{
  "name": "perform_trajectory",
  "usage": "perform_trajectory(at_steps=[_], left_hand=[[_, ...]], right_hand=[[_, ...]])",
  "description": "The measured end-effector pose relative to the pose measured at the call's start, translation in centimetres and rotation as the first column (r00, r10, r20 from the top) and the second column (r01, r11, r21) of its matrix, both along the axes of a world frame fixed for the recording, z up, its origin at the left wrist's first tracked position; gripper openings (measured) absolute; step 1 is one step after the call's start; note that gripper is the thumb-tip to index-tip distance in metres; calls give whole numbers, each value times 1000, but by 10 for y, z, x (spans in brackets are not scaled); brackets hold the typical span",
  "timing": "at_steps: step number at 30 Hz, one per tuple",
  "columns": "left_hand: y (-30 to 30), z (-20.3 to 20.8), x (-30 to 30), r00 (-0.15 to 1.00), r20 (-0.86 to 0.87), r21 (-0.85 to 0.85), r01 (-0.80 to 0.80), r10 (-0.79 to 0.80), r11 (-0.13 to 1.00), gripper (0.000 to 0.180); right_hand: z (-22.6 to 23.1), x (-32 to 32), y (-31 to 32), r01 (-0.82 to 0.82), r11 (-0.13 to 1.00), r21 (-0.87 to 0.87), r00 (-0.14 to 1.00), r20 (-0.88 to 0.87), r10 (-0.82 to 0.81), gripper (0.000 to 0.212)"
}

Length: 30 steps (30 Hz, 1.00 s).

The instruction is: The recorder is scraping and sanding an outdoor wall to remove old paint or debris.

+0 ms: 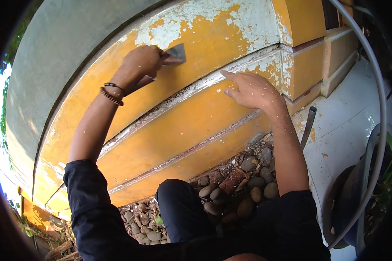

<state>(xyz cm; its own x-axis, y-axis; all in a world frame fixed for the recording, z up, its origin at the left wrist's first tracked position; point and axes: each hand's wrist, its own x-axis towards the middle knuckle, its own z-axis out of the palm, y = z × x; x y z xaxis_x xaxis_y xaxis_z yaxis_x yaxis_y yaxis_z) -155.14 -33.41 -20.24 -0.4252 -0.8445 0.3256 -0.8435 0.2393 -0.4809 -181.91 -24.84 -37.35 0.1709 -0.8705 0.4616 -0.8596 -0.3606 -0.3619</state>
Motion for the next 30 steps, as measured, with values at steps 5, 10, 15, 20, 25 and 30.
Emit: perform_trajectory(at_steps=[5, 10, 15, 20, 25, 30], left_hand=[[0, 34, 3, 997, 67, -24, -25, 27, 999, 24], [3, 74, 5, 997, 41, -1, -69, 69, 998, 32], [-18, 16, -95, 990, -85, -14, 111, -112, 994, 42], [-3, 66, -32, 998, 58, -91, -18, 24, 996, 37], [22, 85, -19, 993, 28, -149, -112, 117, 982, 38], [-5, 44, -89, 995, -101, -59, 0, -6, 998, 46]], right_hand=[[7, -9, 4, -82, 997, 8, 997, 15, 81, 60], [8, -25, 3, -47, 998, -36, 996, 77, 50, 56], [23, -23, 14, -16, 989, 148, 999, 45, 10, 58], [8, -40, 2, -58, 998, -10, 985, 161, 59, 59], [-17, -58, -16, 48, 999, 12, 983, 177, -49, 61], [-26, -47, -24, 14, 993, -121, 995, 104, -1, 62]])
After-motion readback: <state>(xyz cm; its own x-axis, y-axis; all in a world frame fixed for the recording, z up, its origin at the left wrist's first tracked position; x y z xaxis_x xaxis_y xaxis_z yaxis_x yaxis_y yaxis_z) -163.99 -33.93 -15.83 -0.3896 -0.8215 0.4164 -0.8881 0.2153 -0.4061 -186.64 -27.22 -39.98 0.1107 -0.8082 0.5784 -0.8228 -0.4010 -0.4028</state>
